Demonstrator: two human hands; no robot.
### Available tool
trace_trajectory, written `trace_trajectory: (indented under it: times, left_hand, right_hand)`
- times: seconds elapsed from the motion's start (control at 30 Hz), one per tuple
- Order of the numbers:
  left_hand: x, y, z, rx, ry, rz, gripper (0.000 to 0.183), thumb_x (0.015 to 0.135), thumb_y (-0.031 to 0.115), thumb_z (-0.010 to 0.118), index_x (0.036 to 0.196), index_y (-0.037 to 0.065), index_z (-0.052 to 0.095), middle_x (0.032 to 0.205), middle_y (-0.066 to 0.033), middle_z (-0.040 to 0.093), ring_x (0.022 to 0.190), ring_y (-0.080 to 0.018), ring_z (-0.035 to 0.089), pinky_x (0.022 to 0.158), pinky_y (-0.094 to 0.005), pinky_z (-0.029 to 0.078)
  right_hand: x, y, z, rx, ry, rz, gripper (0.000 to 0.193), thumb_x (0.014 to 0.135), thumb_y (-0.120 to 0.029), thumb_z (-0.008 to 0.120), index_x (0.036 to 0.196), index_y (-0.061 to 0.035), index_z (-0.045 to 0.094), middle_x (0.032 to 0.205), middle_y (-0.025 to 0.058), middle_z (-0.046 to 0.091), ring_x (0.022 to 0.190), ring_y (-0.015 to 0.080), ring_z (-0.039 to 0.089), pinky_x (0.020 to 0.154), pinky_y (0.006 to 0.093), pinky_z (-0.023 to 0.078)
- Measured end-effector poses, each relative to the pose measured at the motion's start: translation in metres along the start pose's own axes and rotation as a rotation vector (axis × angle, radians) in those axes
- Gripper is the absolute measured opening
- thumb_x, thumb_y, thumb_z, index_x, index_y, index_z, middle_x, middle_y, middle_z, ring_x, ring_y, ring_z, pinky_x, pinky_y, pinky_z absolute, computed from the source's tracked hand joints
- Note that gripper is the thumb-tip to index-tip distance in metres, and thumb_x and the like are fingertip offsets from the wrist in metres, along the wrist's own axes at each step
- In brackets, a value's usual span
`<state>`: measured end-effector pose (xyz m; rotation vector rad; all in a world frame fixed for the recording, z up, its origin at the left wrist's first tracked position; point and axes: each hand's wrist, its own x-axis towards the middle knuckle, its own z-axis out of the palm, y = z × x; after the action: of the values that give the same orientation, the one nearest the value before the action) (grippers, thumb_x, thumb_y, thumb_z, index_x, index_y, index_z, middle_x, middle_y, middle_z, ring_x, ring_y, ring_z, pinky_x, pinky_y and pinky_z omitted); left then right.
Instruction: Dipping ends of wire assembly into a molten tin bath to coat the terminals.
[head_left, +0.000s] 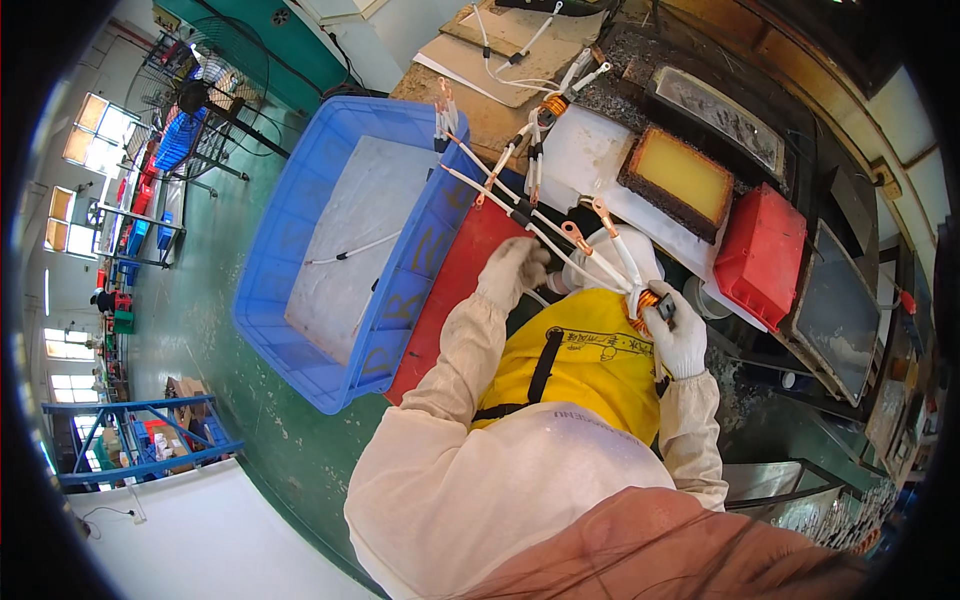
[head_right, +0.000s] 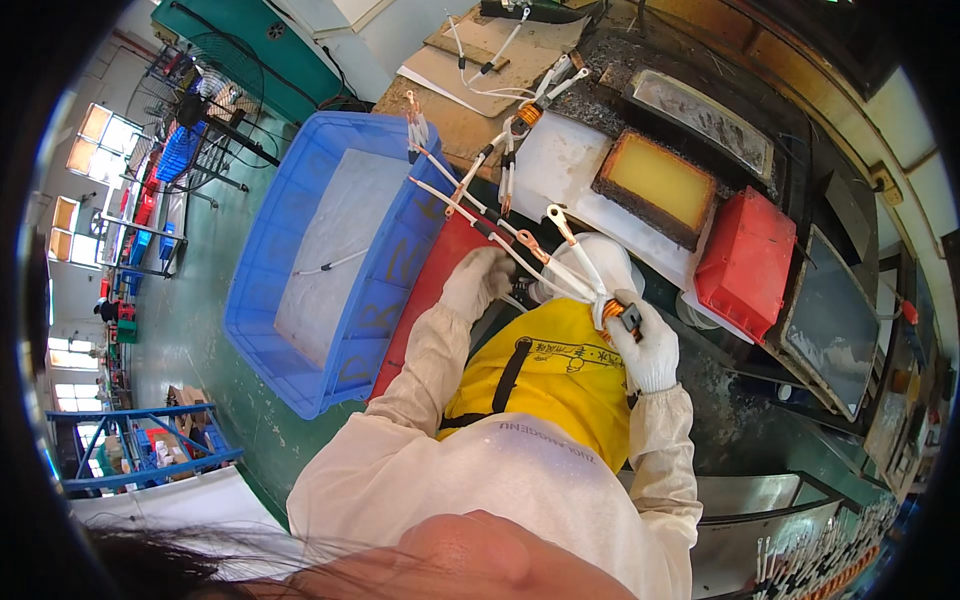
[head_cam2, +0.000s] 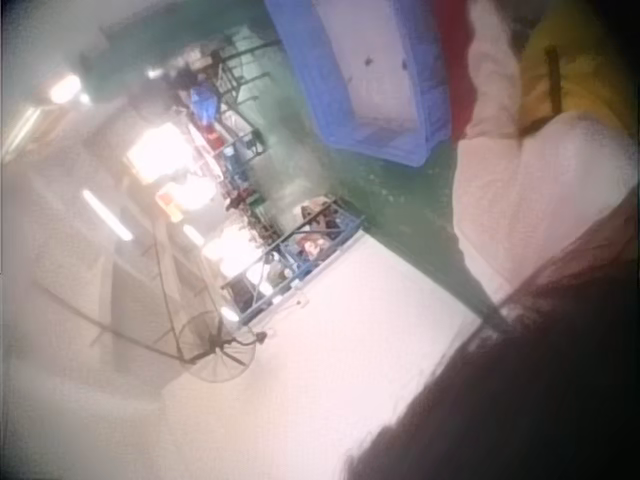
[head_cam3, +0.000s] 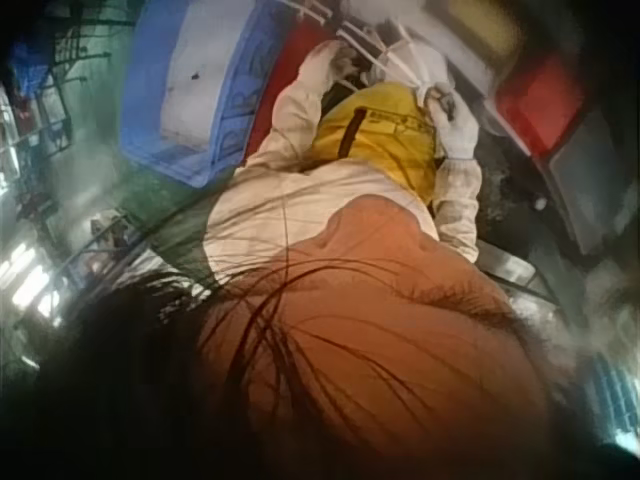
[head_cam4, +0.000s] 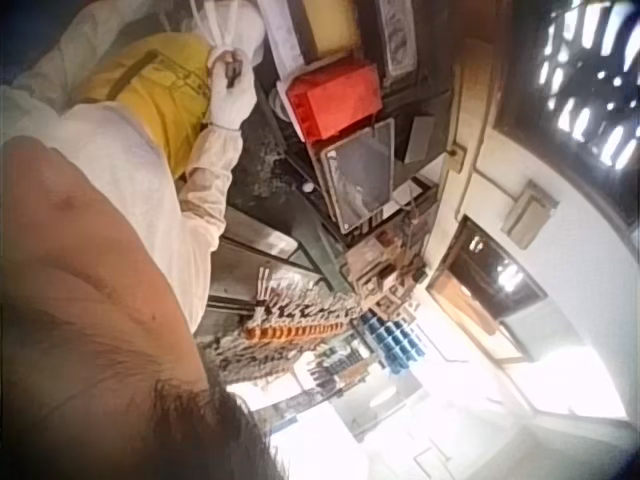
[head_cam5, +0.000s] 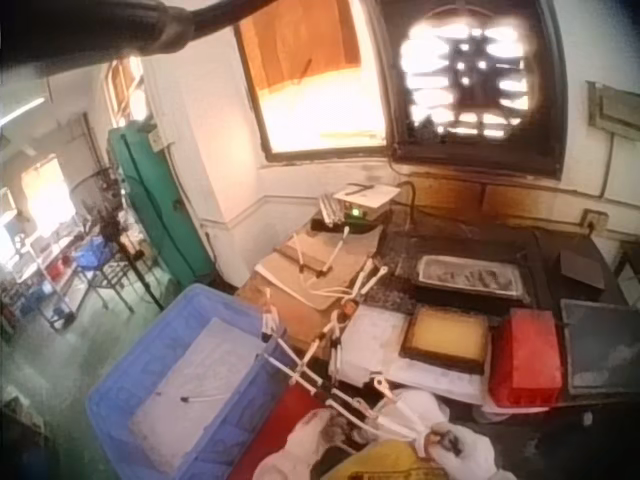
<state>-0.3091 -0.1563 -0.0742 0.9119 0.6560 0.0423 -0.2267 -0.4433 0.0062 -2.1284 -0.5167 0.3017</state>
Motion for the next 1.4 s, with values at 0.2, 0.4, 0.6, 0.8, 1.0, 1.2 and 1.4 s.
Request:
trace_trajectory:
  times: [0.2, 0.4, 0.6, 0.8, 1.0, 1.2, 1.4]
  left_hand:
    - [0.034, 0.015, 0.007, -0.593, -0.010, 0.208, 0.024, 0.101, 0.030, 0.051, 0.111, 0.010, 0.057, 0.106, -0.0097, 0.066, 0.058, -0.0072, 0.054, 0.050, -0.0178, 0.049]
    - [0.011, 0.018, -0.007, -0.492, 0.084, 0.252, 0.034, 0.101, 0.040, 0.050, 0.108, 0.007, 0.060, 0.086, -0.0050, 0.063, 0.052, -0.0070, 0.046, 0.044, -0.0197, 0.038]
    - [-0.012, 0.044, -0.021, -0.238, 0.267, 0.546, 0.042, 0.101, 0.042, 0.051, 0.096, 0.003, 0.065, 0.083, -0.0062, 0.065, 0.059, -0.0085, 0.051, 0.054, -0.0236, 0.046]
    - [-0.023, 0.047, -0.023, -0.211, 0.345, 0.334, 0.045, 0.100, 0.043, 0.051, 0.095, 0.000, 0.064, 0.077, -0.0059, 0.063, 0.067, -0.0131, 0.060, 0.060, -0.0282, 0.053]
    - [-0.044, 0.048, -0.011, -0.128, 0.335, 0.323, 0.042, 0.101, 0.040, 0.048, 0.089, 0.002, 0.061, 0.072, -0.0040, 0.058, 0.062, -0.0132, 0.057, 0.055, -0.0293, 0.051]
    - [-0.070, 0.068, -0.002, 0.164, -0.080, 0.102, 0.036, 0.099, 0.038, 0.051, 0.087, 0.006, 0.061, 0.078, -0.0052, 0.060, 0.064, -0.0131, 0.057, 0.057, -0.0278, 0.050]
    - [-0.069, 0.072, 0.022, 0.190, -0.173, 0.061, 0.030, 0.100, 0.034, 0.051, 0.102, 0.005, 0.060, 0.087, -0.0055, 0.064, 0.073, -0.0116, 0.061, 0.056, -0.0254, 0.050]
  right_hand:
    - [-0.002, -0.013, -0.001, -0.131, -0.060, -0.145, 0.039, 0.081, -0.027, 0.070, 0.118, -0.0122, 0.065, 0.102, 0.0130, 0.068, 0.089, 0.0304, 0.068, 0.079, 0.0334, 0.053]
    - [-0.004, -0.006, -0.001, -0.064, -0.078, -0.077, 0.039, 0.082, -0.026, 0.070, 0.117, -0.0115, 0.064, 0.104, 0.0122, 0.068, 0.089, 0.0289, 0.068, 0.079, 0.0319, 0.053]
    - [-0.001, 0.006, -0.002, 0.023, -0.055, -0.024, 0.038, 0.082, -0.020, 0.068, 0.118, -0.0078, 0.064, 0.101, 0.0130, 0.068, 0.086, 0.0238, 0.068, 0.080, 0.0305, 0.052]
    - [-0.001, 0.019, 0.004, 0.111, 0.005, -0.032, 0.040, 0.084, -0.019, 0.067, 0.120, -0.0045, 0.063, 0.102, 0.0130, 0.069, 0.088, 0.0198, 0.067, 0.084, 0.0297, 0.051]
    - [0.001, 0.011, 0.002, 0.145, 0.011, 0.064, 0.039, 0.086, -0.019, 0.066, 0.122, -0.0054, 0.063, 0.097, 0.0111, 0.068, 0.086, 0.0161, 0.064, 0.082, 0.0276, 0.050]
    - [0.000, 0.011, 0.003, 0.157, 0.024, 0.045, 0.039, 0.086, -0.021, 0.066, 0.122, -0.0062, 0.063, 0.097, 0.0117, 0.068, 0.086, 0.0159, 0.065, 0.082, 0.0273, 0.050]
    - [-0.002, 0.003, 0.001, 0.025, 0.007, 0.052, 0.040, 0.086, -0.021, 0.067, 0.123, -0.0067, 0.063, 0.101, 0.0129, 0.069, 0.088, 0.0175, 0.066, 0.082, 0.0282, 0.051]
